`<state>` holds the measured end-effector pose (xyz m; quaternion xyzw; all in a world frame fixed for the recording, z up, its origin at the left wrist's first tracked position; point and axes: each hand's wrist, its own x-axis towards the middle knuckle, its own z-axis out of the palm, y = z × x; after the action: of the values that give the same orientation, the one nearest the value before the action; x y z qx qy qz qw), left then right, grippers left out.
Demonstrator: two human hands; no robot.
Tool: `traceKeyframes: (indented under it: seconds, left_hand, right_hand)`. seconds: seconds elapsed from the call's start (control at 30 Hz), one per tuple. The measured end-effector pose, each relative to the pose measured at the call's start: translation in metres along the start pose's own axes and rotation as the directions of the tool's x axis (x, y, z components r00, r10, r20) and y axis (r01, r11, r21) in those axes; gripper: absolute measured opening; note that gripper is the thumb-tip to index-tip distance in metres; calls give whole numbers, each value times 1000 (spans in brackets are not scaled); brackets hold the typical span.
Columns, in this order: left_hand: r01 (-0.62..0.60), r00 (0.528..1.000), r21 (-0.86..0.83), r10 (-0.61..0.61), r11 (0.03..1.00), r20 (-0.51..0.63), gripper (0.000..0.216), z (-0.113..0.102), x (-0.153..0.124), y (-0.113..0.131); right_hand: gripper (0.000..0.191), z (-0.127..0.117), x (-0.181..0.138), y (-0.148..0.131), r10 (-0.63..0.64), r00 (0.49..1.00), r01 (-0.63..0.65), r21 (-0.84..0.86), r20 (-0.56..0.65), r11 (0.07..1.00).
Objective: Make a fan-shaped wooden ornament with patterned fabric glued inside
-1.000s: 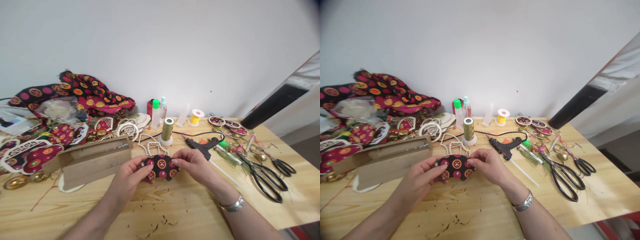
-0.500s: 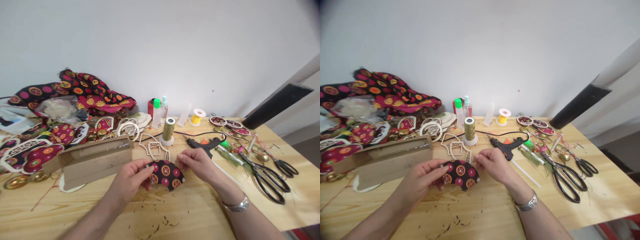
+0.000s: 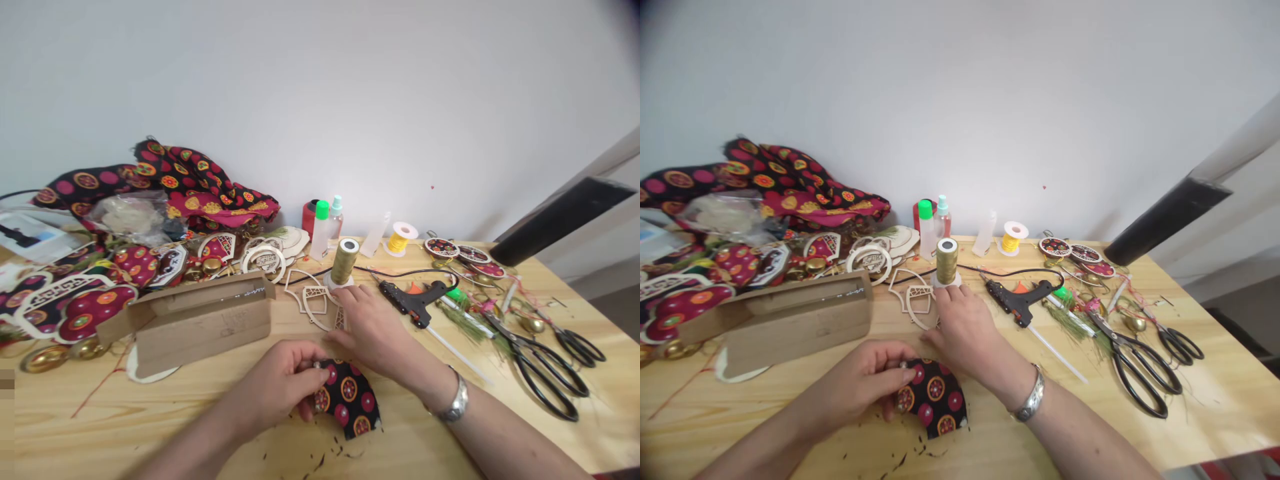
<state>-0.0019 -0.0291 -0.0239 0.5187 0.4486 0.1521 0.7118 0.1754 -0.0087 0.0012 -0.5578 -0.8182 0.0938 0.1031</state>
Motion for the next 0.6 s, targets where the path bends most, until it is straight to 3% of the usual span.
traceKeyframes:
  seconds: [0.17, 0.33, 0.43, 0.6]
  left_hand:
    - [-4, 1000, -86, 5, 996, 11, 21, 0, -3, 3]
    - [-10, 1000, -212, 15, 977, 23, 23, -5, -2, 2]
    - [-47, 999, -322, 38, 946, -33, 22, -8, 2, 2]
    - [-208, 977, -526, 143, 825, -161, 22, -9, 5, 5]
  right_hand:
    - [49, 12, 2, 2, -57, 998, 58, 39, -34, 998]
    - [52, -6, -12, 2, -86, 987, 92, 40, -139, 995]
    - [54, -24, -27, -3, -84, 966, 108, 90, -244, 990]
    - [64, -26, -40, -18, -11, 974, 57, 200, -224, 978]
